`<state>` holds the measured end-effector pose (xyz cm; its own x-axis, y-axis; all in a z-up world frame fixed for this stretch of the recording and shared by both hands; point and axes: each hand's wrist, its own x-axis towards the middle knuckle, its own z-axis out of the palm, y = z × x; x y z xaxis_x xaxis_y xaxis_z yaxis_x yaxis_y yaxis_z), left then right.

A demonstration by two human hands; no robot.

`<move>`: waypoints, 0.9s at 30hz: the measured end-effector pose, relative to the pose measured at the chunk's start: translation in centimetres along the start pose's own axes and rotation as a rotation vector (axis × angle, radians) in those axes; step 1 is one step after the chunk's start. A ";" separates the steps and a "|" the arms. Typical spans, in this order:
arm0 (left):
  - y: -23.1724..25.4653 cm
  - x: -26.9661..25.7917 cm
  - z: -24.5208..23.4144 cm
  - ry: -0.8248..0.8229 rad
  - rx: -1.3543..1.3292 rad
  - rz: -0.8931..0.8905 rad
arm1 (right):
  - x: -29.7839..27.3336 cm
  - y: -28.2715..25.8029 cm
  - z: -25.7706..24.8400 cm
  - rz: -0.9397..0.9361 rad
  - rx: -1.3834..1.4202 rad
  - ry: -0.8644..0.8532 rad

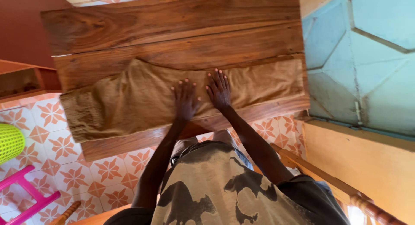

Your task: The person folds two garments on a wooden table. They first fold a pair of brown trousers, then fold a pair of maroon trousers, placing each folded item into a wooden cabinet.

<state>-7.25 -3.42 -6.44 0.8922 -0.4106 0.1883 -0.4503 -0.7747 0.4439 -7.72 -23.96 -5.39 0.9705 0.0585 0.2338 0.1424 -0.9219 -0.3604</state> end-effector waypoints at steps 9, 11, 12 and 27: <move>6.8 2.4 1.6 0.115 0.038 -0.147 | -2.7 12.4 -5.4 0.196 -0.089 0.129; 10.3 3.8 3.5 0.094 -0.018 -0.102 | -2.9 13.2 -5.8 0.259 -0.115 0.153; 12.1 4.6 4.6 0.073 -0.041 -0.055 | -3.0 13.8 -6.0 0.278 -0.115 0.147; 20.6 5.4 10.0 -0.055 0.072 0.005 | -8.2 27.1 -11.6 0.665 -0.169 0.306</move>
<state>-12.11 -26.40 -5.01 0.8874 -0.4387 0.1415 -0.4580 -0.8043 0.3785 -14.08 -53.90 -6.58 0.7406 -0.6174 0.2652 -0.5106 -0.7736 -0.3752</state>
